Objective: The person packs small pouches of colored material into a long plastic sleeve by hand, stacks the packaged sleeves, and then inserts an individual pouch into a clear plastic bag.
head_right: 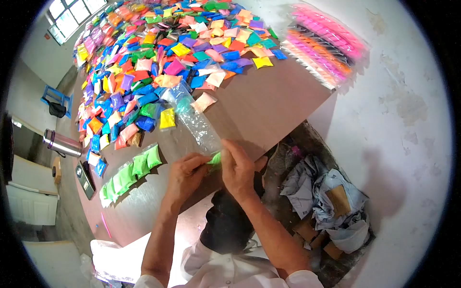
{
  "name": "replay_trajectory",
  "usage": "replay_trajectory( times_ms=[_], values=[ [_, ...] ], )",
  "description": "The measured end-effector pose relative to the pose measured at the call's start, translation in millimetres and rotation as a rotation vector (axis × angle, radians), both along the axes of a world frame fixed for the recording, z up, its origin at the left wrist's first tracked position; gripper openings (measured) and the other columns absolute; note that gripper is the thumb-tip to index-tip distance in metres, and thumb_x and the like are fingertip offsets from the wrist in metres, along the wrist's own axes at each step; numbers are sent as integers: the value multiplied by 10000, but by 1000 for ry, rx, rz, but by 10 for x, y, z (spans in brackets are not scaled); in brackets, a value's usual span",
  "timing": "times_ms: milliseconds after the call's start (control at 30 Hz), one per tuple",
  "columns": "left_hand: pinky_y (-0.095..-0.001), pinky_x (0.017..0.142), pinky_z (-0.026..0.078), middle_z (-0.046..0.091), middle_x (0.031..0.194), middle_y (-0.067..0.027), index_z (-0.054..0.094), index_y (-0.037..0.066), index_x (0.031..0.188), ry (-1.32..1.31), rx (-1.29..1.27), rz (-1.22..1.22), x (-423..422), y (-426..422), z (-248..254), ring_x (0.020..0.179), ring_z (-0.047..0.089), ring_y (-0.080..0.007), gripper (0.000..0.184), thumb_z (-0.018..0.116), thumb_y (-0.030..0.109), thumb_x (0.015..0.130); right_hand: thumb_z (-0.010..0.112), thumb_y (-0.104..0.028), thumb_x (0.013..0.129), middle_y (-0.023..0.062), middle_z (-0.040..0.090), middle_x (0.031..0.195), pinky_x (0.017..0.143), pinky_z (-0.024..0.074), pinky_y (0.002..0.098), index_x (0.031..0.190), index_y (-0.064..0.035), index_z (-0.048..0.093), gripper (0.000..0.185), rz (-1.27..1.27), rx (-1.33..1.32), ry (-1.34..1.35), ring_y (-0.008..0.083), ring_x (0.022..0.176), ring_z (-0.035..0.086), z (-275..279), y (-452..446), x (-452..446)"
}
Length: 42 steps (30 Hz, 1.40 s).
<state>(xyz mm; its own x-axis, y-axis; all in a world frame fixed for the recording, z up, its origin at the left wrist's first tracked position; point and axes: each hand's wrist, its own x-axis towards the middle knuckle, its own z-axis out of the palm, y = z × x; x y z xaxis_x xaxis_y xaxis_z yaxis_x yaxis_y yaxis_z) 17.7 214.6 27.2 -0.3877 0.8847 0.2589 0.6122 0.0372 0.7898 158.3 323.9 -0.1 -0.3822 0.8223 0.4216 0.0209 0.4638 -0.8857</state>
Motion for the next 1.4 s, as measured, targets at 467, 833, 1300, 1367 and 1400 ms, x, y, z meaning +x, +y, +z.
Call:
replay_trajectory(
  times_ms=[467, 833, 1300, 1367, 1400],
  values=[
    [-406, 811, 603, 771, 1052, -155, 778, 38, 1137, 97, 8, 12, 46, 23, 57, 924, 758, -346, 227, 760, 11, 912, 650, -103, 1061, 187, 763, 1205, 996, 564, 390, 1222, 23, 729, 219, -77, 26, -44, 346, 1124, 738, 7, -6, -120],
    [-456, 882, 590, 774, 1129, -124, 773, 83, 1115, 270, -48, 309, -440, -500, 198, 1027, 729, -360, 197, 772, 101, 919, 681, -87, 1027, 187, 757, 1230, 981, 571, 397, 1222, 2, 730, 220, -82, -7, -79, 355, 1143, 729, -24, -12, -108],
    [-455, 993, 569, 774, 1183, -190, 765, 46, 1252, 376, -464, 332, -1300, -917, 542, 1121, 730, -406, 397, 733, 160, 873, 703, -64, 984, 169, 760, 1201, 980, 572, 400, 1186, 5, 746, 218, -91, 27, 2, 348, 1125, 729, -87, 15, -133],
    [-450, 976, 572, 777, 1140, -189, 769, 36, 1234, 321, -445, 316, -1336, -959, 591, 1099, 737, -398, 396, 760, 144, 853, 713, -69, 979, 170, 759, 1200, 977, 574, 398, 1180, 2, 751, 216, -93, 15, 10, 344, 1122, 729, -93, 13, -137],
    [-379, 837, 553, 748, 1006, -122, 766, 21, 1213, 336, -396, 283, -1350, -995, 637, 904, 687, -266, 397, 800, 115, 829, 713, -69, 979, 170, 759, 1200, 977, 574, 398, 1180, 2, 751, 216, -97, 15, 9, 344, 1122, 729, -91, 12, -140]
  ],
)
